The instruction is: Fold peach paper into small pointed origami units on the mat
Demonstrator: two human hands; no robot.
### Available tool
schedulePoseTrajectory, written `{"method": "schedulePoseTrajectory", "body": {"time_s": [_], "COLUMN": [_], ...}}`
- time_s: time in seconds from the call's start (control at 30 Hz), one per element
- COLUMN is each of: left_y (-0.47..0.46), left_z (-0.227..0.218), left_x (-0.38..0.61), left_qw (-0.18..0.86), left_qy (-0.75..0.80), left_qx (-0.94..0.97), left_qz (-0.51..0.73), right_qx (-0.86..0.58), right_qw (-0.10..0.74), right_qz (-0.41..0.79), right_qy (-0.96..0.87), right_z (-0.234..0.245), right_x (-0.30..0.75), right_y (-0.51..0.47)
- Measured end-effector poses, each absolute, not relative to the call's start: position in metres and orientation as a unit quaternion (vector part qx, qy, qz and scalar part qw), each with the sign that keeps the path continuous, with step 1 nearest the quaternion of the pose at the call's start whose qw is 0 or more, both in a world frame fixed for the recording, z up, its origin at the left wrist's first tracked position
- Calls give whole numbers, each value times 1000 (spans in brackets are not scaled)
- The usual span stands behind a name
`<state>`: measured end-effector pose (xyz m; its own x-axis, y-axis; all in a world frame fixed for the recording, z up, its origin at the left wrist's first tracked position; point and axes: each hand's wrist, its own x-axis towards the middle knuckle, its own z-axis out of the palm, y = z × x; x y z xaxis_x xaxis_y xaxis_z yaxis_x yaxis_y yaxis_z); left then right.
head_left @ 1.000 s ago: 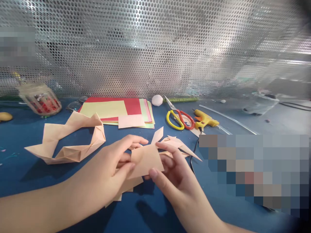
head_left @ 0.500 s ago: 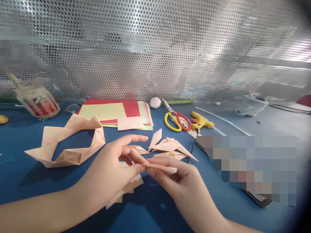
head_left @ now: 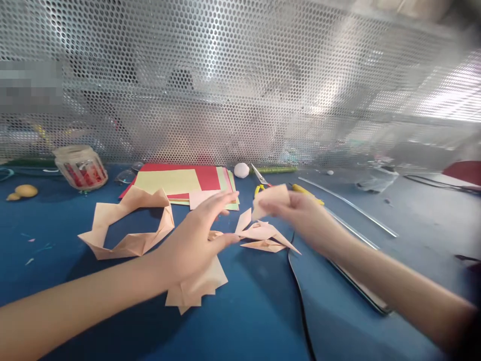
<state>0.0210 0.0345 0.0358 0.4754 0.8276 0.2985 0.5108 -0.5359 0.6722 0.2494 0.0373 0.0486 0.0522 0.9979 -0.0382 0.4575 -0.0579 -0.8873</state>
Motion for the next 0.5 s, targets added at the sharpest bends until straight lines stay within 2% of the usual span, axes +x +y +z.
{"method": "schedulePoseTrajectory", "body": {"time_s": [0.1, 0.2, 0.5], "left_y": [65, 89, 99], "left_z": [25, 10, -4], "left_x": [22, 25, 23], "left_qw": [187, 141, 98], "left_qy": [454, 500, 503], "left_qx": [836, 832, 852], "left_qz": [246, 196, 110], "right_qx": [-715, -764, -764], "right_qw": [353, 315, 235], "right_qz": [259, 197, 176], "right_qy": [-545, -527, -575], "right_z": [59, 57, 31], "right_x": [287, 315, 347], "right_y": [93, 139, 171]}}
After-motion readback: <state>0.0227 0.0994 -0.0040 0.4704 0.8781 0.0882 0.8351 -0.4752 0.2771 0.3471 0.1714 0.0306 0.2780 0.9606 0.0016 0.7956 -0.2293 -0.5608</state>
